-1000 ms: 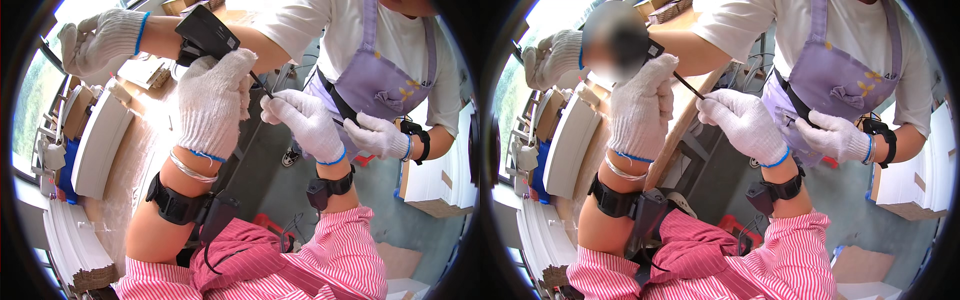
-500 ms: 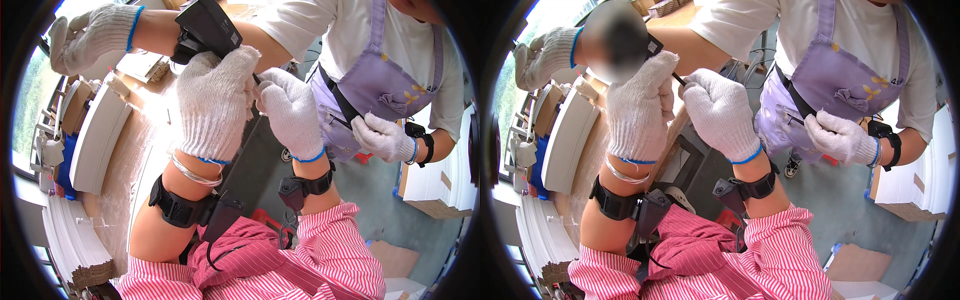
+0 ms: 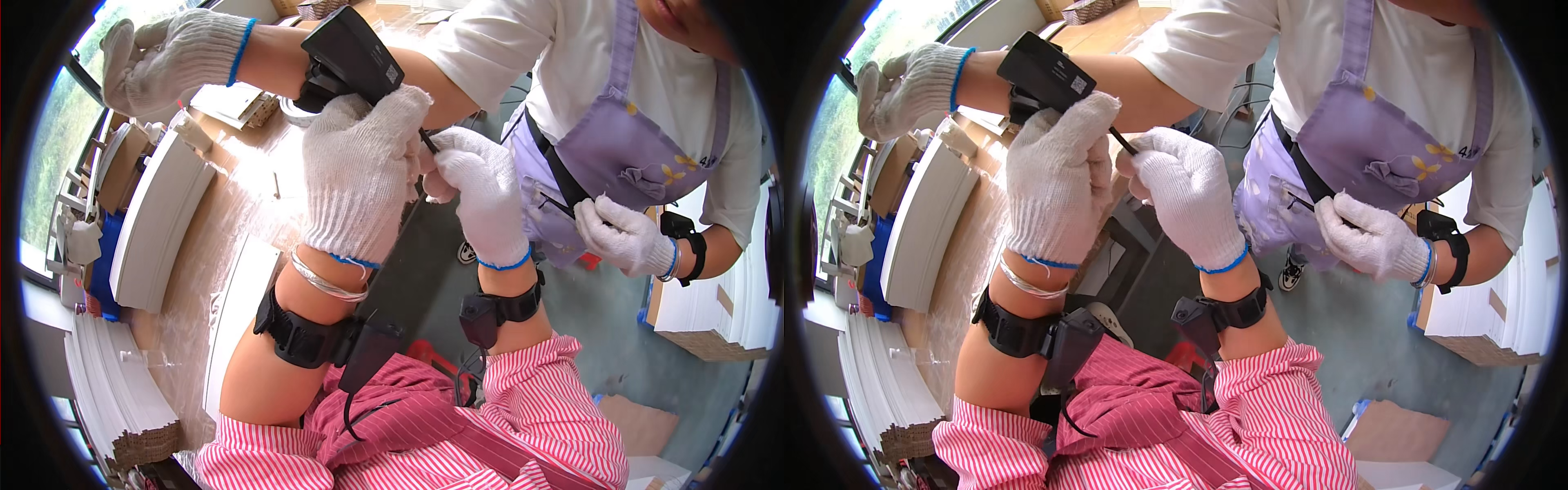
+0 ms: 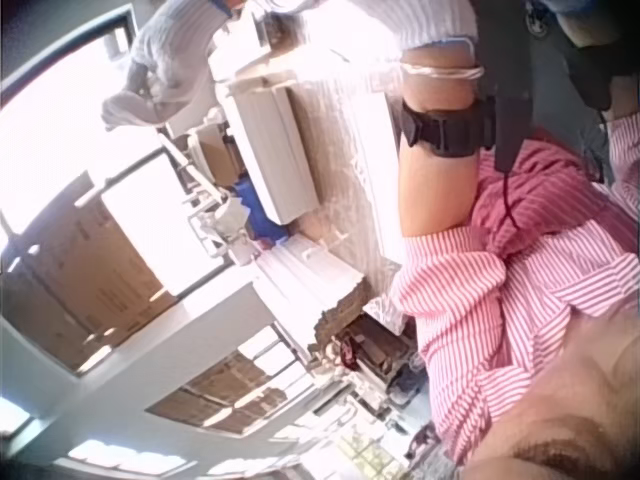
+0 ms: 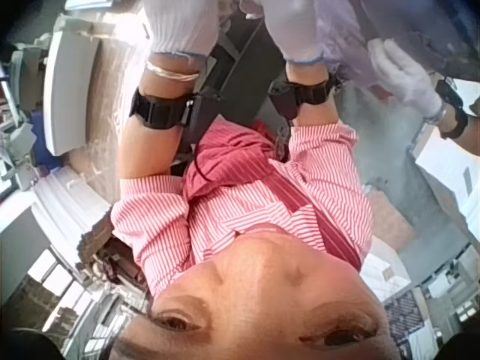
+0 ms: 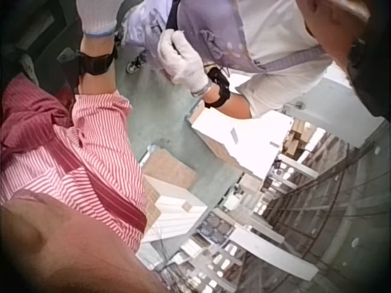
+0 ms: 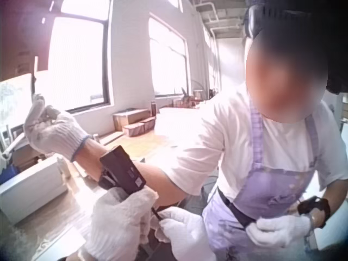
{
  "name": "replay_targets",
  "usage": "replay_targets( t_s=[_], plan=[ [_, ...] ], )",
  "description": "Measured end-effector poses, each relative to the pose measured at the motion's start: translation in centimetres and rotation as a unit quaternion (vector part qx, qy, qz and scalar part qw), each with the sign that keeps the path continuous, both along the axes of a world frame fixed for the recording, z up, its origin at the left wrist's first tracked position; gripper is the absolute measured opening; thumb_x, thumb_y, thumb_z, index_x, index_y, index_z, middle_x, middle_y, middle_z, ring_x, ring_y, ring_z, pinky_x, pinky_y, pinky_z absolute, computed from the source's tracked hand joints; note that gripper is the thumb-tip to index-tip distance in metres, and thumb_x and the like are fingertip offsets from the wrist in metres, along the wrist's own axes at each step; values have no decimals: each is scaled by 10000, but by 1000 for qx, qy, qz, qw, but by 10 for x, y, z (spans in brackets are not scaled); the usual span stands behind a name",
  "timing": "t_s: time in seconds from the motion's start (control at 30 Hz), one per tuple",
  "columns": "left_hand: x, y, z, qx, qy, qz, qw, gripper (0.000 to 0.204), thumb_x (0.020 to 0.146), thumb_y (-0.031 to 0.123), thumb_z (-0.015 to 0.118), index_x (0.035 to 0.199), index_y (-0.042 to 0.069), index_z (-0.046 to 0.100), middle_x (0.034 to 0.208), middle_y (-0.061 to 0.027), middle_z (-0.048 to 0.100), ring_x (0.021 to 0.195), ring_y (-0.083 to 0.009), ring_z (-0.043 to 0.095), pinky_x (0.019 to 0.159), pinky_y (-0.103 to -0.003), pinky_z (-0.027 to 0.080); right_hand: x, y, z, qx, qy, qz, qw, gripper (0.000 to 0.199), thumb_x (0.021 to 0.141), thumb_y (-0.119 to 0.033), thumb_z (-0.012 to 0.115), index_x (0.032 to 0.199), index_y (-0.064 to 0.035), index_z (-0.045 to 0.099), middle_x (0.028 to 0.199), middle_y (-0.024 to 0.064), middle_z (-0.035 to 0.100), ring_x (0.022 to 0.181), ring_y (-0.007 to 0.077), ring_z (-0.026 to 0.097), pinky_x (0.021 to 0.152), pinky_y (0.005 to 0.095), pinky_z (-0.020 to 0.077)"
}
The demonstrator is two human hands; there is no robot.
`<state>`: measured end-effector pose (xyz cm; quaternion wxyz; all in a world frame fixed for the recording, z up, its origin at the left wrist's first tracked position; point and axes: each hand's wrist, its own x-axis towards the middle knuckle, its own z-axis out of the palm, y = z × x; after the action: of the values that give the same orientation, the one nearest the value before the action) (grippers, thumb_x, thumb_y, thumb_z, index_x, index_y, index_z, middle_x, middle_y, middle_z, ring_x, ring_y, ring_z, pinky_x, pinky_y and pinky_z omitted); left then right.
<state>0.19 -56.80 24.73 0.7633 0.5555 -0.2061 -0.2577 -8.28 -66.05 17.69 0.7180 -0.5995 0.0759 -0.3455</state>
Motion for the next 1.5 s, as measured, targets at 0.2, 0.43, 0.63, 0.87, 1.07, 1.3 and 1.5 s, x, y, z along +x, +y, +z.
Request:
replay_targets(
  t_s=[0.2,0.43,0.63,0.87,1.07,1.3,1.5],
  plan=[
    [2,2,-2,20,-8,-21,1000,191,903,149,738,817,81,581,645,42,499,507,-25,456,436,-182,318,10,3,6,-11,8,-37,999,206,899,-63,494,857,35,670,681,6,595,609,63,514,555,233,407],
    [4,1,-6,25,-2,-2,1000,206,910,175,725,816,86,565,624,52,478,478,-29,429,424,-194,296,8,3,-5,47,2,-8,999,227,878,-45,462,840,43,668,673,14,597,600,63,514,561,233,410],
    [6,2,-10,37,-29,5,999,221,910,205,714,798,88,565,602,57,461,462,-38,404,425,-205,280,14,9,-2,-1,6,-41,999,213,868,-49,474,827,39,664,660,7,563,595,63,479,544,234,371],
    [3,3,-10,29,-18,12,999,260,909,222,719,758,88,555,575,34,456,454,-61,399,436,-229,279,8,6,-9,28,-1,1,1000,206,874,-57,485,799,31,655,657,10,572,606,67,509,563,240,405],
    [-1,7,-14,47,-35,12,998,336,909,242,721,676,94,530,543,12,438,445,-85,387,435,-244,284,11,7,-18,-15,16,-27,999,210,879,-67,487,801,26,658,662,11,574,608,67,508,571,239,409],
    [-3,9,-14,37,-31,13,999,370,907,240,720,637,83,522,527,9,433,435,-95,380,425,-253,268,1,9,-11,10,11,-11,1000,216,876,-68,489,793,27,663,660,13,589,600,67,513,566,244,416],
    [-4,8,-28,43,-36,12,998,371,907,242,719,631,86,526,520,11,430,431,-92,381,424,-258,264,8,10,-29,-31,16,-40,999,205,876,-66,501,795,32,661,671,12,593,602,70,517,562,242,409]
  ],
)
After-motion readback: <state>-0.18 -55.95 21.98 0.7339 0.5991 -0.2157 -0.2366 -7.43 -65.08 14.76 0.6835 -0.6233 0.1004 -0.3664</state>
